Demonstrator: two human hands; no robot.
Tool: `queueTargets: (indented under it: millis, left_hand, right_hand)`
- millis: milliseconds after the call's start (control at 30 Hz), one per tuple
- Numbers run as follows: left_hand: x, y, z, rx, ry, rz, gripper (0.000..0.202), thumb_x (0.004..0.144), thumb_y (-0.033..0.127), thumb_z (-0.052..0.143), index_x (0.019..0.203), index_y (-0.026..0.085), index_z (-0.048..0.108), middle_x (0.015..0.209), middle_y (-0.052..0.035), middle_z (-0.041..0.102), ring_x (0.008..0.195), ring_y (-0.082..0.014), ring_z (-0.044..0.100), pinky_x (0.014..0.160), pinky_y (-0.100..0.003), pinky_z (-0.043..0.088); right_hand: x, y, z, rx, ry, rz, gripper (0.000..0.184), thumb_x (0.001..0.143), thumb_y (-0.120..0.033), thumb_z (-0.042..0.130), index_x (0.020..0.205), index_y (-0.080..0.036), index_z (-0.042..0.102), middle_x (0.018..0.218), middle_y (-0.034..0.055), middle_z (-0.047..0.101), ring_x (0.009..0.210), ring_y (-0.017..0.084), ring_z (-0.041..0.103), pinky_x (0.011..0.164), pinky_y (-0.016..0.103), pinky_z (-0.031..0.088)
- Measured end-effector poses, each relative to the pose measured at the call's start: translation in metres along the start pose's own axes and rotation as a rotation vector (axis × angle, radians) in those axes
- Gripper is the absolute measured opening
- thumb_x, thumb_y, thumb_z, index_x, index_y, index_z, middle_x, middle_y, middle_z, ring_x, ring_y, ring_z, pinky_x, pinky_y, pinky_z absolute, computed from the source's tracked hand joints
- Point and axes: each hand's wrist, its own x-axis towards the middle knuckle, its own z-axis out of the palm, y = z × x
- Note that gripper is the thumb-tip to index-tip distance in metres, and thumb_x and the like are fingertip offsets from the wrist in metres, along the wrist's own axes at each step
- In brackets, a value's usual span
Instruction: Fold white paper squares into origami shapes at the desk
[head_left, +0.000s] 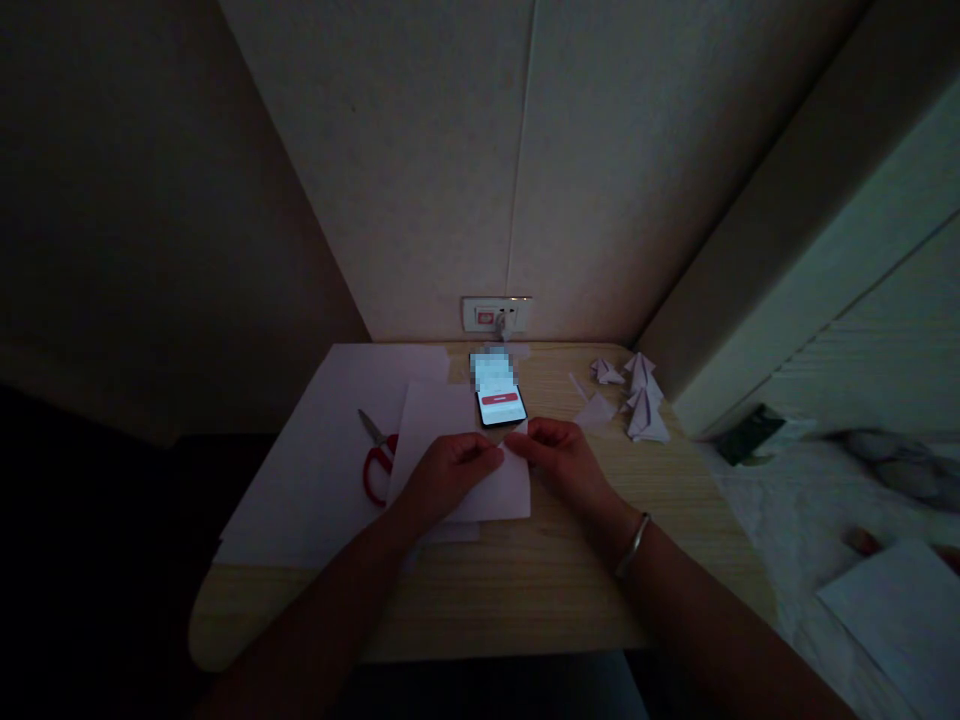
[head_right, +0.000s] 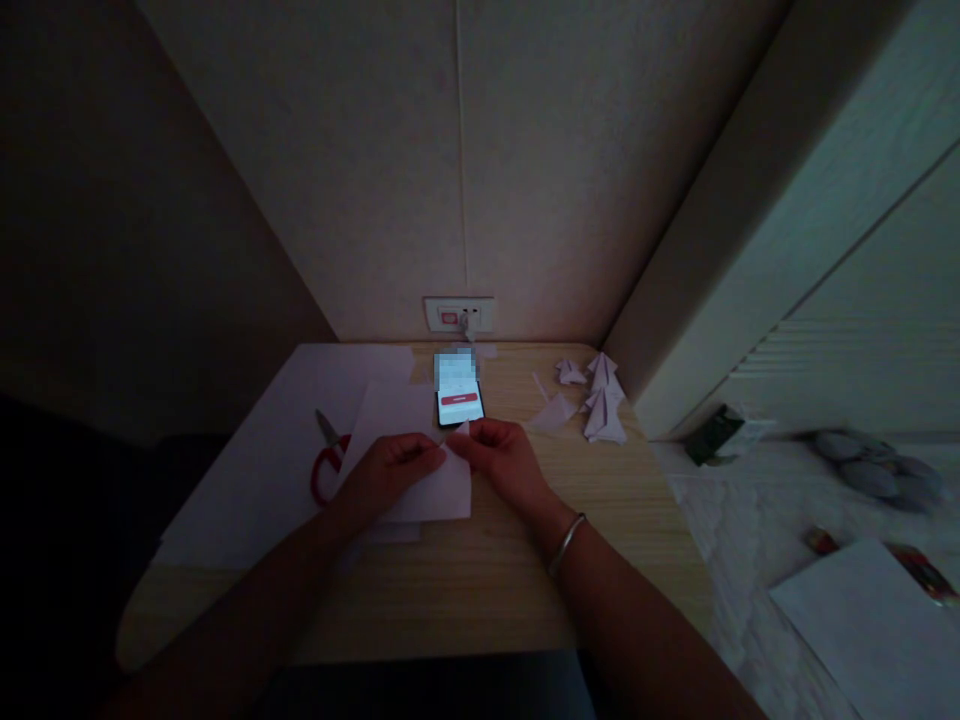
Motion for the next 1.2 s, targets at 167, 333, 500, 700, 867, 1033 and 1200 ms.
queueTargets:
  millis: [167, 333, 500, 700, 867, 1033, 1200]
  left_hand:
    - [-0.001, 0.001, -0.001, -0.082, -0.033, -0.039, 0.026, 0.072, 0.038, 0.061, 0.061, 0.015, 0.055, 0.056, 0.0040, 0.053, 0.051, -0.0084, 0.045, 0.049, -0.020, 0.032]
    - [-0.002, 0.003, -0.003, -0.172, -0.046, -0.090, 0.022, 0.070, 0.033, 0.059, 0.058, 0.015, 0.054, 0.050, 0.0013, 0.057, 0.047, -0.0093, 0.049, 0.049, -0.021, 0.035]
    - [-0.003, 0.006, -0.010, -0.186, 0.082, -0.063, 0.021, 0.072, 0.028, 0.053, 0.054, 0.016, 0.053, 0.045, 0.0018, 0.054, 0.044, -0.0086, 0.044, 0.047, -0.021, 0.033]
    - [-0.001, 0.004, -0.010, -0.084, 0.128, -0.013, 0.030, 0.076, 0.041, 0.054, 0.062, 0.016, 0.058, 0.051, 0.0031, 0.053, 0.048, -0.0088, 0.043, 0.049, -0.022, 0.032]
    - [0.000, 0.000, -0.002, -0.028, -0.040, -0.036, 0.026, 0.070, 0.041, 0.063, 0.069, 0.015, 0.059, 0.061, 0.0029, 0.055, 0.055, -0.0094, 0.045, 0.051, -0.021, 0.031]
    - [0.002, -0.001, -0.005, -0.107, 0.161, -0.045, 0.027, 0.071, 0.042, 0.062, 0.069, 0.016, 0.056, 0.061, 0.0039, 0.055, 0.054, -0.0087, 0.046, 0.050, -0.020, 0.031]
    - [0.003, -0.001, -0.004, -0.191, 0.134, -0.078, 0.029, 0.070, 0.043, 0.062, 0.067, 0.016, 0.052, 0.057, 0.0054, 0.052, 0.049, -0.0072, 0.043, 0.047, -0.019, 0.029]
  right_hand:
    - [0.003, -0.007, -0.007, 0.084, 0.191, 0.002, 0.021, 0.060, -0.030, 0.075, 0.052, -0.018, 0.060, 0.050, -0.0033, 0.055, 0.046, 0.009, 0.045, 0.045, 0.022, 0.034]
    - [0.008, -0.014, -0.023, 0.236, 0.361, 0.011, 0.021, 0.055, -0.025, 0.078, 0.053, -0.018, 0.058, 0.050, -0.0036, 0.053, 0.045, 0.009, 0.046, 0.042, 0.021, 0.035]
    - [0.010, -0.016, -0.031, 0.251, 0.337, 0.004, 0.022, 0.056, -0.024, 0.078, 0.052, -0.017, 0.058, 0.050, -0.0040, 0.054, 0.047, 0.008, 0.048, 0.044, 0.020, 0.037]
    - [0.008, -0.014, -0.024, 0.209, 0.253, 0.057, 0.022, 0.056, -0.026, 0.079, 0.053, -0.017, 0.060, 0.051, -0.0035, 0.057, 0.046, 0.008, 0.049, 0.044, 0.021, 0.037]
    - [0.004, -0.008, -0.011, 0.155, 0.092, 0.116, 0.022, 0.061, -0.032, 0.076, 0.055, -0.016, 0.063, 0.051, -0.0022, 0.059, 0.044, 0.008, 0.048, 0.043, 0.021, 0.037]
    - [0.004, -0.004, -0.010, 0.087, -0.005, 0.158, 0.025, 0.064, -0.041, 0.072, 0.061, -0.016, 0.066, 0.057, 0.0001, 0.061, 0.049, 0.011, 0.051, 0.046, 0.022, 0.043]
    - [0.006, -0.002, -0.012, 0.032, 0.021, 0.125, 0.027, 0.062, -0.042, 0.073, 0.058, -0.016, 0.064, 0.055, -0.0010, 0.060, 0.046, 0.009, 0.048, 0.042, 0.020, 0.040]
